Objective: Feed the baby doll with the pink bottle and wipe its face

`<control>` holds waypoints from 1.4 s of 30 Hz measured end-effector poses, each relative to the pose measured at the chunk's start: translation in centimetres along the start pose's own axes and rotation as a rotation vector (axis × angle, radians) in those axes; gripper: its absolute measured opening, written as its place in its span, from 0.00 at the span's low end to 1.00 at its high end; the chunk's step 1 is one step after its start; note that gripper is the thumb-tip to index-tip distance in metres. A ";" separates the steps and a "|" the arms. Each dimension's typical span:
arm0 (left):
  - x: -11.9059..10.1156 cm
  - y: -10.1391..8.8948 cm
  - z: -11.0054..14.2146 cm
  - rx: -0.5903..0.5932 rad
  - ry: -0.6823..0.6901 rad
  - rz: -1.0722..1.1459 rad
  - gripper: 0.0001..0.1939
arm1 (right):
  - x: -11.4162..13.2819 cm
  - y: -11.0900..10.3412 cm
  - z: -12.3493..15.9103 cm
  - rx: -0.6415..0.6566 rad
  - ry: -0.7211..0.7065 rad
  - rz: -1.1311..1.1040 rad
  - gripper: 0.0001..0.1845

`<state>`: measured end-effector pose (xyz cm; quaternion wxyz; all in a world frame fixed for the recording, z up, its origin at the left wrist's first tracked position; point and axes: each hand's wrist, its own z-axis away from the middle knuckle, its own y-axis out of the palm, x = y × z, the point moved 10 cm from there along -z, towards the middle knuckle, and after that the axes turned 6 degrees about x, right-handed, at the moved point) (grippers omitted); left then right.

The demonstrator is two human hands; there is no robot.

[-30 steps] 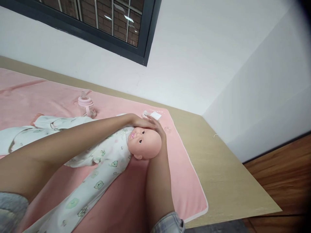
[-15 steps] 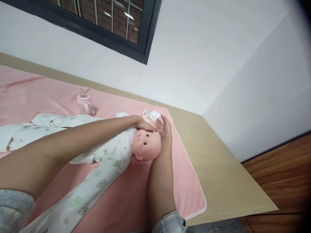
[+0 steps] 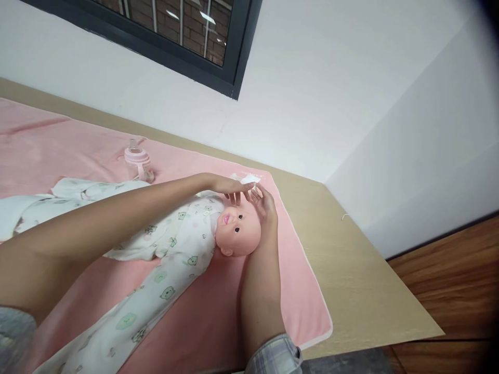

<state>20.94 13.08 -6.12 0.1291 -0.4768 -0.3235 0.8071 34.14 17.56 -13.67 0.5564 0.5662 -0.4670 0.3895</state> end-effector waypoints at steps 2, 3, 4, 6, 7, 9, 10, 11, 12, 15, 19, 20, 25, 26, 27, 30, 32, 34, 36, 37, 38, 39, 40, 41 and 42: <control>0.4 -0.7 1.1 -0.073 0.002 0.035 0.43 | 0.4 -0.4 -0.3 0.017 -0.005 0.006 0.25; 0.5 -0.9 1.6 -0.106 0.017 0.068 0.41 | 0.8 -0.4 -0.4 0.040 -0.013 0.019 0.25; 0.4 -1.1 2.0 -0.138 0.043 0.098 0.38 | 1.2 -0.3 -0.5 0.070 -0.027 0.037 0.25; -0.2 -1.5 2.9 -0.224 0.118 0.100 0.33 | 2.3 0.3 -0.4 0.147 -0.072 0.068 0.24; -0.7 -1.9 3.4 -0.290 0.151 0.070 0.30 | 3.0 0.7 -0.1 0.188 -0.102 0.077 0.22; -1.6 -2.9 4.8 -0.489 0.184 -0.017 0.26 | 4.9 1.8 0.5 0.264 -0.169 0.092 0.20; -1.9 -3.5 5.7 -0.610 0.181 -0.056 0.26 | 5.8 2.4 0.9 0.296 -0.196 0.110 0.19; -2.2 -4.1 6.7 -0.727 0.171 -0.085 0.27 | 6.7 3.0 1.3 0.321 -0.213 0.138 0.18; -2.4 -4.6 7.6 -0.828 0.162 -0.105 0.30 | 7.6 3.7 1.7 0.343 -0.221 0.174 0.18; -2.7 -5.3 9.1 -0.953 0.182 -0.105 0.37 | 10.1 6.4 3.4 0.439 -0.244 0.308 0.18; -1.5 -5.6 9.3 -0.848 0.234 0.177 0.39 | 12.5 10.3 6.0 0.602 -0.278 0.438 0.17; -1.2 -5.6 9.4 -0.812 0.243 0.269 0.39 | 12.9 11.0 6.5 0.623 -0.277 0.454 0.17; -0.7 -4.4 10.7 -0.675 0.243 0.450 0.34 | 13.5 13.6 8.1 0.681 -0.230 0.525 0.21; -0.8 -4.1 10.9 -0.640 0.251 0.453 0.33 | 13.6 14.0 8.4 0.692 -0.226 0.533 0.21; -0.9 -3.8 11.0 -0.607 0.263 0.457 0.32 | 13.7 14.5 8.6 0.706 -0.229 0.542 0.21; -0.7 -3.2 11.4 -0.550 0.299 0.485 0.31 | 13.9 15.8 9.5 0.758 -0.248 0.601 0.21; -0.5 -2.9 11.7 -0.538 0.319 0.515 0.30 | 13.9 16.4 9.8 0.774 -0.258 0.648 0.22; -0.3 -2.7 11.9 -0.522 0.340 0.564 0.30 | 13.9 16.5 9.9 0.764 -0.263 0.681 0.23; -0.1 -2.2 12.0 -0.498 0.339 0.607 0.32 | 13.7 16.5 9.8 0.751 -0.255 0.710 0.23; 0.1 -2.0 12.1 -0.490 0.332 0.621 0.33 | 13.5 16.5 9.8 0.751 -0.246 0.730 0.22; 0.3 -1.8 12.2 -0.489 0.325 0.630 0.33 | 13.3 16.5 9.8 0.755 -0.236 0.751 0.20; 0.5 -1.7 12.3 -0.490 0.317 0.635 0.33 | 13.1 16.6 9.8 0.757 -0.227 0.771 0.18; 0.6 -1.6 12.3 -0.493 0.313 0.638 0.33 | 13.0 16.7 9.8 0.760 -0.221 0.789 0.16; 0.8 -1.5 12.4 -0.495 0.310 0.639 0.32 | 12.9 16.9 9.9 0.762 -0.218 0.804 0.14; 0.9 -1.5 12.4 -0.497 0.309 0.640 0.32 | 12.8 17.1 10.0 0.763 -0.217 0.817 0.11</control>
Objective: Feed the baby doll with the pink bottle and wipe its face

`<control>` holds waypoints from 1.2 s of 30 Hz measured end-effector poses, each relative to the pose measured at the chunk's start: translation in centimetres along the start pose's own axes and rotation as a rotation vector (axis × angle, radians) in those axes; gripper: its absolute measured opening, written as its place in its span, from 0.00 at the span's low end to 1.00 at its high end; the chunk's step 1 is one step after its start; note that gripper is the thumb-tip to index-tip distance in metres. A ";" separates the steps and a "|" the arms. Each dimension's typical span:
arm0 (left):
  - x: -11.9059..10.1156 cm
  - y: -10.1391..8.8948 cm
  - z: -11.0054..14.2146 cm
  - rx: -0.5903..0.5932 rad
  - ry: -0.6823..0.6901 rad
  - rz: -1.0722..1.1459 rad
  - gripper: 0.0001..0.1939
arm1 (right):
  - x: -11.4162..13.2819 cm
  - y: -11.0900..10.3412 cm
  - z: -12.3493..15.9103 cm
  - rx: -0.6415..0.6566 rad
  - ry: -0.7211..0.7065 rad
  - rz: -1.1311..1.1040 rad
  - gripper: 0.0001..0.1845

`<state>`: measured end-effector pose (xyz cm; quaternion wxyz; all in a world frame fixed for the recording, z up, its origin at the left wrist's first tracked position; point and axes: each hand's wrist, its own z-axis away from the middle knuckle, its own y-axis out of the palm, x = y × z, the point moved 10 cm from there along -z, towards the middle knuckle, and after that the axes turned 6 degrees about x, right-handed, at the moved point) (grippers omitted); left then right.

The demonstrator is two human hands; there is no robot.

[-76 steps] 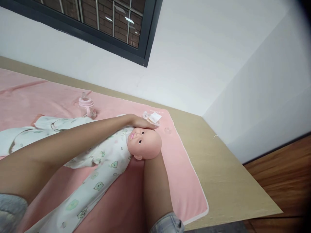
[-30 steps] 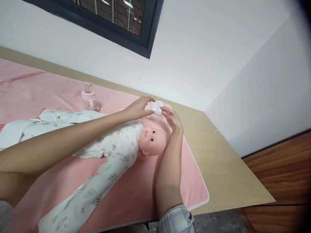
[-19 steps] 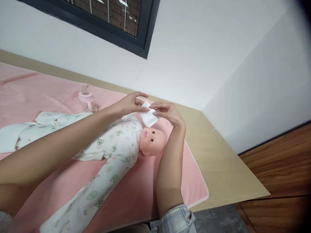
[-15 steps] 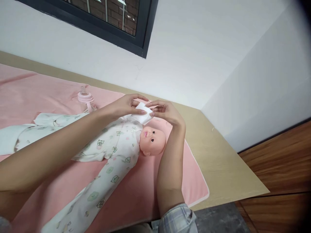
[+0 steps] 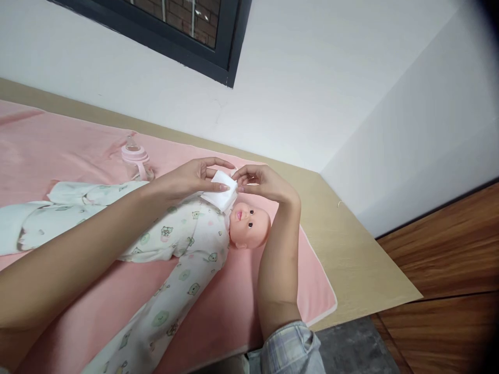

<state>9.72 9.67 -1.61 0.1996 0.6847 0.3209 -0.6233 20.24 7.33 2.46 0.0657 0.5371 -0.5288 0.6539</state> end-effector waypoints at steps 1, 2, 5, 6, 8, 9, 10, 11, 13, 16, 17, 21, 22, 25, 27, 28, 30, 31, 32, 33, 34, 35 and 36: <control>0.1 -0.1 0.1 -0.003 -0.001 -0.001 0.32 | 0.2 0.2 -0.1 0.001 0.005 0.013 0.10; 0.1 -0.1 0.1 -0.008 -0.002 -0.003 0.33 | 0.4 0.3 -0.2 -0.001 0.010 0.029 0.08; 0.1 -0.4 0.3 -0.022 -0.006 -0.009 0.34 | 0.8 0.6 -0.2 -0.013 0.034 0.095 0.07; 0.1 -0.4 0.4 -0.025 -0.011 -0.015 0.34 | 0.9 0.6 -0.2 -0.014 0.043 0.110 0.07; 0.0 -0.6 0.5 -0.035 -0.015 -0.044 0.35 | 0.9 0.9 -0.1 0.003 0.058 0.103 0.07; -0.1 -0.8 0.6 -0.045 -0.013 -0.068 0.34 | 0.9 1.1 -0.1 0.015 0.068 0.078 0.08; -0.2 -0.9 0.6 -0.057 -0.007 -0.094 0.34 | 0.8 1.2 0.0 0.027 0.078 0.043 0.08; -0.4 -1.0 0.7 -0.067 -0.002 -0.119 0.34 | 0.7 1.4 0.1 0.036 0.090 0.003 0.08; -0.6 -1.1 0.7 -0.077 0.015 -0.161 0.33 | 0.6 1.6 0.1 0.042 0.111 -0.069 0.08; -1.0 -1.0 0.7 -0.083 0.046 -0.190 0.31 | 0.7 1.8 0.0 0.042 0.111 -0.106 0.10; -1.2 -1.0 0.7 -0.087 0.055 -0.196 0.30 | 0.8 1.9 -0.1 0.045 0.107 -0.103 0.11; -1.4 -0.8 0.7 -0.094 0.059 -0.198 0.31 | 1.0 2.2 -0.3 0.062 0.091 -0.066 0.17; -1.4 -0.7 0.7 -0.090 0.055 -0.197 0.31 | 1.0 2.1 -0.4 0.054 0.086 -0.057 0.18; -1.2 -0.4 0.6 -0.075 0.037 -0.234 0.33 | 0.9 1.6 -0.4 0.008 0.088 -0.021 0.16; -1.2 -0.5 0.4 -0.078 0.043 -0.293 0.34 | 0.8 1.4 -0.4 -0.014 0.097 0.002 0.16; -1.2 -0.6 0.3 -0.089 0.053 -0.327 0.35 | 0.9 1.2 -0.3 -0.023 0.098 0.008 0.16; -1.0 -1.0 0.2 -0.111 0.058 -0.397 0.37 | 1.0 1.0 -0.3 -0.048 0.089 0.009 0.16; -0.9 -1.2 0.2 -0.121 0.049 -0.431 0.37 | 1.1 0.8 -0.2 -0.061 0.081 0.007 0.16; -0.5 -1.3 0.1 -0.117 0.028 -0.461 0.36 | 1.2 0.7 -0.2 -0.076 0.071 0.002 0.17; -0.1 -1.2 0.1 -0.095 0.003 -0.475 0.35 | 1.4 0.6 -0.1 -0.091 0.061 -0.004 0.17; 0.3 -0.9 0.0 -0.054 -0.022 -0.469 0.32 | 1.5 0.4 -0.1 -0.104 0.051 -0.011 0.17; 0.7 -0.5 0.0 -0.003 -0.040 -0.445 0.29 | 1.6 0.3 -0.1 -0.117 0.041 -0.019 0.17; 1.0 0.0 0.0 0.045 -0.053 -0.408 0.27 | 1.8 0.2 -0.1 -0.130 0.031 -0.026 0.17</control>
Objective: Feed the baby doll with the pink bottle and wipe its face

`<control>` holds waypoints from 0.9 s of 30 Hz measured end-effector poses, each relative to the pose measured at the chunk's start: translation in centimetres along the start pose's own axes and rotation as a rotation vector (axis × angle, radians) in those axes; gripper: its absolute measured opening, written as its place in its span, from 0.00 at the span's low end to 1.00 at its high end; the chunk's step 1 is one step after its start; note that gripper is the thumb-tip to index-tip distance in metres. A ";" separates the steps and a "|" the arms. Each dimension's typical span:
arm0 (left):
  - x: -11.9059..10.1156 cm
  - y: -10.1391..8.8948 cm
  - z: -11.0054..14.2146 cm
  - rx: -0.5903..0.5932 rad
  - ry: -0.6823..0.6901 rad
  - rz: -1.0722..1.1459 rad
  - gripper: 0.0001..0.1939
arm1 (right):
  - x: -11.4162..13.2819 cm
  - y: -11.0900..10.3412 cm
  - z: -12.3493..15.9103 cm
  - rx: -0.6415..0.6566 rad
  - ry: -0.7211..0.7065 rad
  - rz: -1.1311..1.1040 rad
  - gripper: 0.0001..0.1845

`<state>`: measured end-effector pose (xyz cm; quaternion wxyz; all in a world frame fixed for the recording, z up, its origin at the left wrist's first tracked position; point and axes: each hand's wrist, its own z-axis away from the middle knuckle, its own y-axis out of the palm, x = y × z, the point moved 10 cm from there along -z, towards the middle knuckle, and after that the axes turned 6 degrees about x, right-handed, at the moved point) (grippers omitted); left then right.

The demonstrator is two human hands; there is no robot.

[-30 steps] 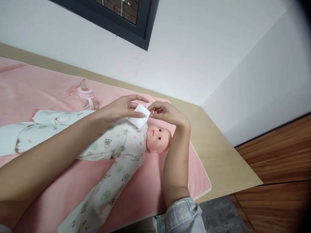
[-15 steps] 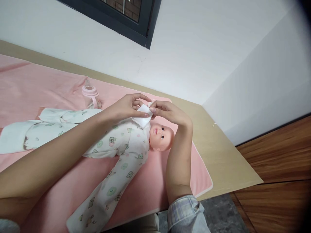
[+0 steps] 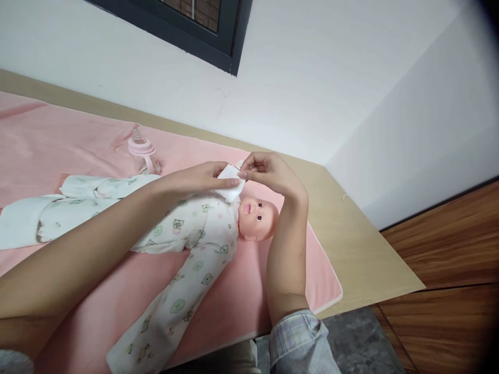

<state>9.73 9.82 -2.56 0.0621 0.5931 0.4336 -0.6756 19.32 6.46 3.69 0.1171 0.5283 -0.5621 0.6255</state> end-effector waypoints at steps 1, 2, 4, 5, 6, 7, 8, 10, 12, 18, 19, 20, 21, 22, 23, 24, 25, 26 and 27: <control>0.0 0.5 0.0 0.045 0.001 0.042 0.24 | 0.1 -0.1 0.0 -0.011 -0.009 -0.006 0.18; -0.1 0.9 0.1 0.076 0.004 0.087 0.23 | 0.3 -0.2 0.0 -0.021 -0.016 -0.010 0.18; -0.5 1.3 0.2 0.097 0.017 0.162 0.20 | 0.5 -0.3 0.0 -0.032 -0.026 -0.011 0.18; -0.6 1.4 0.3 0.106 0.022 0.192 0.20 | 0.5 -0.3 0.1 -0.035 -0.029 -0.009 0.18; -0.7 1.5 0.3 0.122 0.027 0.222 0.19 | 0.6 -0.3 0.1 -0.035 -0.031 -0.005 0.18; -0.7 1.7 0.3 0.140 0.029 0.249 0.19 | 0.6 -0.3 0.1 -0.031 -0.032 -0.001 0.18; -0.7 1.8 0.4 0.154 0.029 0.274 0.19 | 0.6 -0.3 0.1 -0.024 -0.034 0.002 0.17; -0.4 2.0 0.3 0.176 0.020 0.341 0.21 | 0.6 -0.2 0.2 -0.005 -0.037 0.002 0.17; -0.1 2.0 0.1 0.173 0.007 0.458 0.25 | 0.5 -0.1 0.3 0.012 -0.039 -0.005 0.16; -0.1 2.0 -0.2 0.092 -0.049 0.673 0.24 | 0.0 -0.7 0.7 0.010 -0.028 -0.032 0.14; -0.4 2.0 -0.1 0.090 -0.050 0.617 0.20 | -0.1 -0.8 0.8 0.004 -0.027 -0.034 0.15; -0.7 2.1 0.1 0.102 -0.051 0.551 0.17 | -0.1 -0.9 0.8 -0.002 -0.028 -0.037 0.15; -1.0 2.3 0.2 0.125 -0.050 0.487 0.14 | -0.1 -1.0 0.8 -0.006 -0.029 -0.041 0.16; -1.3 2.5 0.4 0.149 -0.049 0.432 0.13 | -0.1 -1.0 0.8 -0.007 -0.031 -0.047 0.16; -1.4 2.6 0.5 0.161 -0.048 0.391 0.12 | -0.1 -1.0 0.8 -0.005 -0.034 -0.053 0.17; -1.4 2.6 0.6 0.163 -0.048 0.360 0.11 | -0.1 -1.0 0.8 0.000 -0.039 -0.059 0.17; -1.2 2.5 0.7 0.154 -0.052 0.337 0.11 | 0.0 -0.9 0.8 0.011 -0.044 -0.063 0.17; -0.9 2.3 0.7 0.138 -0.058 0.326 0.11 | 0.1 -0.8 0.9 0.024 -0.051 -0.066 0.17; -0.6 2.0 0.6 0.116 -0.061 0.330 0.10 | 0.2 -0.6 0.9 0.040 -0.057 -0.064 0.17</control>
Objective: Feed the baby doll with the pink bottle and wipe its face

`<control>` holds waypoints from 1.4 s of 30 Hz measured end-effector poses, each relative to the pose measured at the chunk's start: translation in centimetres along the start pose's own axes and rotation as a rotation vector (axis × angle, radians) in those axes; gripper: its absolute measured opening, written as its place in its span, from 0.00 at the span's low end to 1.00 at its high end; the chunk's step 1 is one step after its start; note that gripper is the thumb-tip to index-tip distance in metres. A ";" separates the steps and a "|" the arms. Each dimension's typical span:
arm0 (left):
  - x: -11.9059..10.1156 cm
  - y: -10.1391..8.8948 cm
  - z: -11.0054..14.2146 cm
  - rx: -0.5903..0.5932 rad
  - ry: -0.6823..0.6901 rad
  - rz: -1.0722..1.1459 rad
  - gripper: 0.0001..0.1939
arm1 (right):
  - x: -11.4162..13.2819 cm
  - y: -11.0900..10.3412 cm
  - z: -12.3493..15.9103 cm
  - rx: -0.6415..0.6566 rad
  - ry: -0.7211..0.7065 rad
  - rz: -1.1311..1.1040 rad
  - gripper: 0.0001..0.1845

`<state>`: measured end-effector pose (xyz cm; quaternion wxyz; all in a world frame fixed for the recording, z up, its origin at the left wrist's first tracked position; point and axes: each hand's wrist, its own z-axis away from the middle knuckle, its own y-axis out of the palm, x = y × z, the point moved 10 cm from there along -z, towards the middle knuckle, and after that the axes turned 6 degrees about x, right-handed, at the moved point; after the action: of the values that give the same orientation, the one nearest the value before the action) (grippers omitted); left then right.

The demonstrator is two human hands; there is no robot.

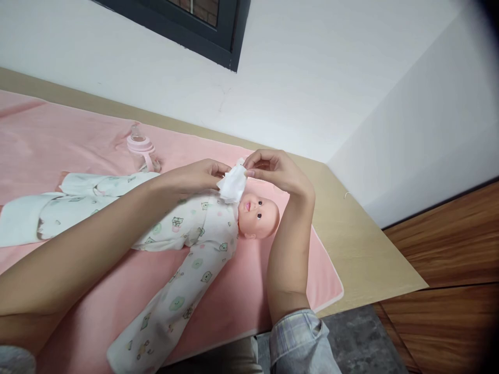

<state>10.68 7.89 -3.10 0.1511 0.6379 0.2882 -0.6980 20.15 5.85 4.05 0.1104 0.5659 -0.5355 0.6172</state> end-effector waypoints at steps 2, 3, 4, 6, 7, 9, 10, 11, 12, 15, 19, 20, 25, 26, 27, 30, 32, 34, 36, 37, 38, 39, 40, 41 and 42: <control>0.2 -0.6 -0.1 -0.040 0.019 0.044 0.10 | 0.1 0.3 0.1 0.036 -0.006 0.014 0.15; 0.3 -0.9 -0.2 -0.054 0.031 0.067 0.10 | 0.1 0.4 0.1 0.055 -0.005 0.026 0.15; 0.3 -1.0 -0.3 -0.064 0.039 0.083 0.10 | 0.0 0.5 0.2 0.073 -0.003 0.040 0.14; 0.3 -1.2 -0.3 -0.080 0.046 0.090 0.11 | -0.2 0.7 0.2 0.101 0.006 0.072 0.11; 0.2 -1.3 -0.3 -0.094 0.045 0.083 0.11 | -0.4 0.7 0.2 0.109 0.014 0.089 0.10; 0.0 -1.5 -0.2 -0.130 0.050 0.056 0.11 | -0.7 0.7 0.1 0.103 0.043 0.122 0.08; -0.2 -1.6 -0.1 -0.149 0.056 0.036 0.11 | -0.9 0.7 0.1 0.092 0.063 0.137 0.07; -0.4 -1.6 0.0 -0.167 0.065 0.015 0.11 | -1.0 0.6 0.0 0.079 0.085 0.149 0.07; -0.5 -1.7 0.0 -0.180 0.074 -0.005 0.12 | -1.1 0.6 0.0 0.068 0.104 0.161 0.06; -1.0 -1.7 0.0 -0.201 0.127 0.008 0.18 | -1.2 0.8 -0.2 0.051 0.146 0.204 0.05; -1.0 -1.7 0.0 -0.206 0.119 -0.044 0.20 | -1.4 0.8 -0.3 0.014 0.198 0.278 0.06; -1.0 -1.9 0.1 -0.219 0.105 -0.082 0.17 | -1.4 0.7 -0.3 0.010 0.202 0.284 0.06; -1.6 -2.0 0.5 -0.252 0.102 -0.202 0.15 | -1.0 0.4 -0.1 -0.008 0.156 0.207 0.10; -1.8 -1.8 0.5 -0.235 0.101 -0.238 0.15 | -1.0 0.0 0.0 -0.020 0.139 0.185 0.11; -1.9 -1.5 0.5 -0.213 0.097 -0.278 0.14 | -1.0 -0.3 0.0 -0.031 0.124 0.160 0.12; -1.8 -0.5 0.4 -0.129 0.082 -0.407 0.15 | -2.4 -1.7 0.2 -0.063 0.105 0.058 0.14; -1.7 0.1 0.3 -0.085 0.091 -0.484 0.15 | -4.4 -2.7 0.3 -0.095 0.112 -0.041 0.15; -1.5 0.7 0.0 -0.049 0.110 -0.534 0.14 | -7.1 -3.5 0.4 -0.130 0.142 -0.150 0.16; -1.4 1.2 -0.2 -0.038 0.135 -0.547 0.14 | -10.5 -3.6 0.5 -0.131 0.199 -0.267 0.16; -1.4 1.4 -0.3 -0.045 0.143 -0.547 0.13 | -12.2 -3.4 0.5 -0.112 0.230 -0.328 0.17; -1.4 1.5 -0.4 -0.059 0.144 -0.550 0.13 | -13.7 -3.0 0.6 -0.088 0.250 -0.387 0.17; -1.3 1.6 -0.4 -0.074 0.141 -0.554 0.12 | -15.2 -2.6 0.7 -0.066 0.263 -0.447 0.18; -1.2 1.7 -0.5 -0.087 0.135 -0.559 0.11 | -16.5 -2.2 0.8 -0.052 0.272 -0.503 0.19; -1.2 1.9 -0.5 -0.093 0.127 -0.563 0.10 | -17.7 -1.8 1.0 -0.047 0.281 -0.554 0.20; -1.1 2.1 -0.5 -0.091 0.123 -0.565 0.09 | -18.7 -1.4 1.2 -0.049 0.292 -0.599 0.20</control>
<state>12.45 6.33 -2.47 -0.0387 0.5660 0.4940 -0.6589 28.14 14.24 -10.76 0.3762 0.6009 -0.3385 0.6186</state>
